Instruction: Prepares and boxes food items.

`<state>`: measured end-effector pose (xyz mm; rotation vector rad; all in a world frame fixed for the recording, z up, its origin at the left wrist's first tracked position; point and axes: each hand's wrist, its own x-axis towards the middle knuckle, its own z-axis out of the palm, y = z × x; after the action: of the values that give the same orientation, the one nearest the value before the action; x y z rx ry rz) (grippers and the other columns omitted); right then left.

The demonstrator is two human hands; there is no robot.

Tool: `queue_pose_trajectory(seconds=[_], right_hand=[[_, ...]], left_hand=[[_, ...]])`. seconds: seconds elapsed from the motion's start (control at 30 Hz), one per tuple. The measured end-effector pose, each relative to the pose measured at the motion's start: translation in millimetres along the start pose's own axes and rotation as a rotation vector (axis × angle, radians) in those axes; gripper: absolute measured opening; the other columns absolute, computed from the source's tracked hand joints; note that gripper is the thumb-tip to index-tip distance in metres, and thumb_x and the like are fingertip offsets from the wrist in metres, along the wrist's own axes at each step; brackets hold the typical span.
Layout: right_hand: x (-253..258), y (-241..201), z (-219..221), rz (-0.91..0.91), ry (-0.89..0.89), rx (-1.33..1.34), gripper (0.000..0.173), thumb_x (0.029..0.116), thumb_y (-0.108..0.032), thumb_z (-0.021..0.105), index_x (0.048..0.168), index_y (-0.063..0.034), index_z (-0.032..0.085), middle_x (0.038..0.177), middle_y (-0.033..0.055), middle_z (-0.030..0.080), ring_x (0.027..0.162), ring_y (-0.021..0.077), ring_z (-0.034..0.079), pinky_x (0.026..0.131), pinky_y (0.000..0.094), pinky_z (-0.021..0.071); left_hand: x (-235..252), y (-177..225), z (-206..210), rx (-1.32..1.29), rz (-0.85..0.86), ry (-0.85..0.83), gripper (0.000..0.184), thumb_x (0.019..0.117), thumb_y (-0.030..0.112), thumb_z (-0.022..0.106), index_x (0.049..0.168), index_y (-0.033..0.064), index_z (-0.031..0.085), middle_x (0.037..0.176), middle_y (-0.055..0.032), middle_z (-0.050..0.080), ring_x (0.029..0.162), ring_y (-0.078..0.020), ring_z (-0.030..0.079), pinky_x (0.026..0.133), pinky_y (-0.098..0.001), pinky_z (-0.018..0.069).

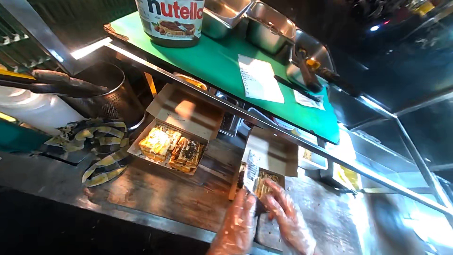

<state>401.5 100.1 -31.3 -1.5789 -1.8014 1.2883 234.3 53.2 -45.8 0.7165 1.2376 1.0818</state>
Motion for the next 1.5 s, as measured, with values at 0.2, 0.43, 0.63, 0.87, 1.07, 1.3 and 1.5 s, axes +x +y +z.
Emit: queue_pose_trajectory(seconds=[0.2,0.43,0.63,0.87,1.07,1.3,1.5], right_hand=[[2.3,19.3,36.1,-0.050,0.696,0.150,0.018,0.0913,-0.001,0.057,0.105,0.0067,0.065,0.097,0.0072,0.072,0.074,0.0061,0.067,0.066,0.0225,0.0590],[47.6,8.1,54.1,0.233,0.573,-0.278,0.017,0.0904,-0.017,0.069,0.080,-0.0031,0.068,0.074,0.0067,0.067,0.073,0.0174,0.067,0.071,0.0410,0.0562],[75.2,16.9,56.7,0.389,0.577,-0.223,0.022,0.0923,-0.022,0.072,0.078,-0.0057,0.067,0.072,0.0080,0.066,0.070,0.0217,0.066,0.069,0.0475,0.0554],[77.5,15.4,49.9,0.384,0.562,-0.273,0.022,0.0934,-0.017,0.071,0.078,-0.0028,0.063,0.071,0.0097,0.062,0.070,0.0228,0.063,0.069,0.0470,0.0538],[71.6,18.1,49.1,0.358,0.590,-0.219,0.021,0.0932,-0.014,0.071,0.077,-0.0021,0.063,0.068,0.0075,0.061,0.066,0.0191,0.062,0.066,0.0424,0.0539],[57.7,12.0,34.2,0.394,0.621,-0.241,0.019,0.0953,-0.014,0.068,0.083,-0.0010,0.065,0.071,0.0084,0.063,0.068,0.0191,0.064,0.068,0.0421,0.0546],[41.4,20.5,28.2,0.397,0.640,-0.223,0.023,0.0936,-0.015,0.067,0.076,-0.0050,0.056,0.064,0.0028,0.054,0.060,0.0150,0.057,0.059,0.0369,0.0497]], left_hand=[[4.2,5.7,26.2,0.423,-0.185,-0.166,0.049,0.1112,0.035,0.034,0.136,-0.0015,0.057,0.113,-0.0206,0.069,0.108,-0.0303,0.068,0.097,-0.0464,0.0534],[5.8,37.8,1.1,0.583,-0.395,-0.372,0.043,0.1062,0.022,0.051,0.145,0.0026,0.048,0.126,-0.0191,0.066,0.118,-0.0289,0.064,0.104,-0.0440,0.0492],[12.7,35.5,-6.9,0.624,-0.405,-0.412,0.044,0.1061,0.023,0.049,0.146,0.0049,0.045,0.125,-0.0170,0.065,0.118,-0.0279,0.064,0.102,-0.0444,0.0509],[7.7,49.1,-8.1,0.597,-0.444,-0.485,0.045,0.1069,0.021,0.049,0.148,0.0035,0.042,0.131,-0.0191,0.063,0.123,-0.0302,0.062,0.105,-0.0457,0.0487],[11.0,41.1,-3.4,0.617,-0.381,-0.489,0.047,0.1044,0.022,0.053,0.146,0.0027,0.043,0.128,-0.0191,0.064,0.120,-0.0297,0.064,0.104,-0.0453,0.0502],[12.9,45.9,13.6,0.630,-0.391,-0.535,0.046,0.1046,0.021,0.051,0.146,0.0025,0.044,0.126,-0.0194,0.065,0.119,-0.0313,0.064,0.102,-0.0471,0.0512],[17.0,45.0,24.7,0.622,-0.379,-0.542,0.046,0.1037,0.022,0.055,0.144,0.0008,0.045,0.126,-0.0209,0.065,0.118,-0.0318,0.065,0.102,-0.0466,0.0508]])
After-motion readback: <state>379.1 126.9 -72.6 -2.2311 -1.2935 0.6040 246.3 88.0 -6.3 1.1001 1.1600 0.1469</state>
